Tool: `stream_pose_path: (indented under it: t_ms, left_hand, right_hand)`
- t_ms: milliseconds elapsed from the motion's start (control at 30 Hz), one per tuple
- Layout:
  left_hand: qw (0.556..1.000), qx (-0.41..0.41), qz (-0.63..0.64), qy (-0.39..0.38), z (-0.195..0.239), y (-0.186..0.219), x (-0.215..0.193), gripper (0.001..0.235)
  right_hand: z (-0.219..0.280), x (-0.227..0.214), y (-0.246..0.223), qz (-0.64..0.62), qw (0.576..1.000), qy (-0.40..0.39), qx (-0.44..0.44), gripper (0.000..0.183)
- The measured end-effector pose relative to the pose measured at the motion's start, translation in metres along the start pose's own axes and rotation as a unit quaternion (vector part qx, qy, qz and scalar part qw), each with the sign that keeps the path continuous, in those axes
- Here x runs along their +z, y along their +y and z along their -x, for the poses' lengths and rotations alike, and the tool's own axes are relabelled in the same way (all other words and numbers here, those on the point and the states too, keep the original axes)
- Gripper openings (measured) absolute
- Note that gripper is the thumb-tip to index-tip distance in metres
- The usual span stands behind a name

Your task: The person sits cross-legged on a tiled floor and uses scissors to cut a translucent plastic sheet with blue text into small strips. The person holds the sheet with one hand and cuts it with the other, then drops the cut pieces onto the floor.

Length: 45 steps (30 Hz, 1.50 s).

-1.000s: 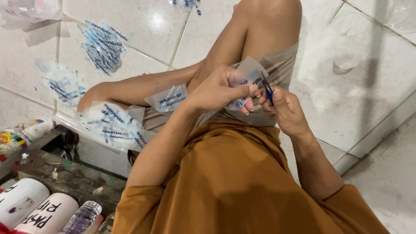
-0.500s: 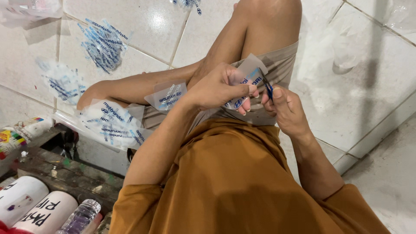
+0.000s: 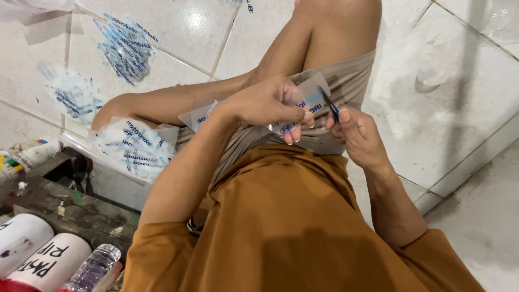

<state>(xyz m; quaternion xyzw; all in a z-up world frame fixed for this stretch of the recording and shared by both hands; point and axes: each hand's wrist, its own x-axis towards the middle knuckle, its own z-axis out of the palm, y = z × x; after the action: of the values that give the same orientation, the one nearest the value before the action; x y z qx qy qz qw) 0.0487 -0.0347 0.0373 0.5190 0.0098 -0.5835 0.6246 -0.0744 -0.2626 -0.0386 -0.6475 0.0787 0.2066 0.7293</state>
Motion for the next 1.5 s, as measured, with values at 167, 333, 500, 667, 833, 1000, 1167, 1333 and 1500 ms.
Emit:
stream_pose_path:
  t_ms: [167,333,500,667,833,1000,1167,1333,1500]
  left_hand:
    - [0.996,0.052,0.055,-0.050,0.014,-0.002,-0.014,0.023]
    - [0.968,0.211,0.121,-0.057,0.009,-0.055,-0.026,0.070]
    - [0.876,0.398,0.201,0.185,-0.029,-0.123,-0.009,0.037]
    - [0.796,0.460,0.103,0.378,-0.050,-0.109,0.013,0.018]
    - [0.756,0.443,0.111,0.470,-0.041,-0.073,0.034,0.016]
    - [0.749,0.462,0.040,0.473,-0.033,-0.054,0.029,0.025]
    - [0.815,0.404,-0.024,0.415,-0.008,-0.058,0.013,0.014]
    - [0.871,0.377,-0.041,0.313,0.004,-0.051,0.000,0.011]
    - [0.893,0.354,-0.025,0.277,0.006,-0.050,-0.001,0.011]
  right_hand:
    - [-0.007,0.017,0.003,-0.046,0.998,0.045,0.024,0.050]
    - [-0.018,0.050,-0.011,-0.126,0.986,0.108,0.029,0.049]
    - [-0.031,0.076,-0.013,-0.190,0.971,0.142,0.021,0.054]
    - [-0.040,0.099,-0.018,-0.189,0.973,0.136,0.001,0.058]
    - [-0.038,0.105,-0.014,-0.189,0.970,0.154,-0.001,0.054]
    - [-0.033,0.097,-0.012,-0.172,0.977,0.128,-0.004,0.055]
    - [-0.026,0.076,-0.014,-0.138,0.986,0.096,0.014,0.054]
    - [-0.023,0.059,-0.010,-0.114,0.992,0.061,0.016,0.053]
    - [-0.021,0.048,-0.008,-0.104,0.994,0.022,0.020,0.054]
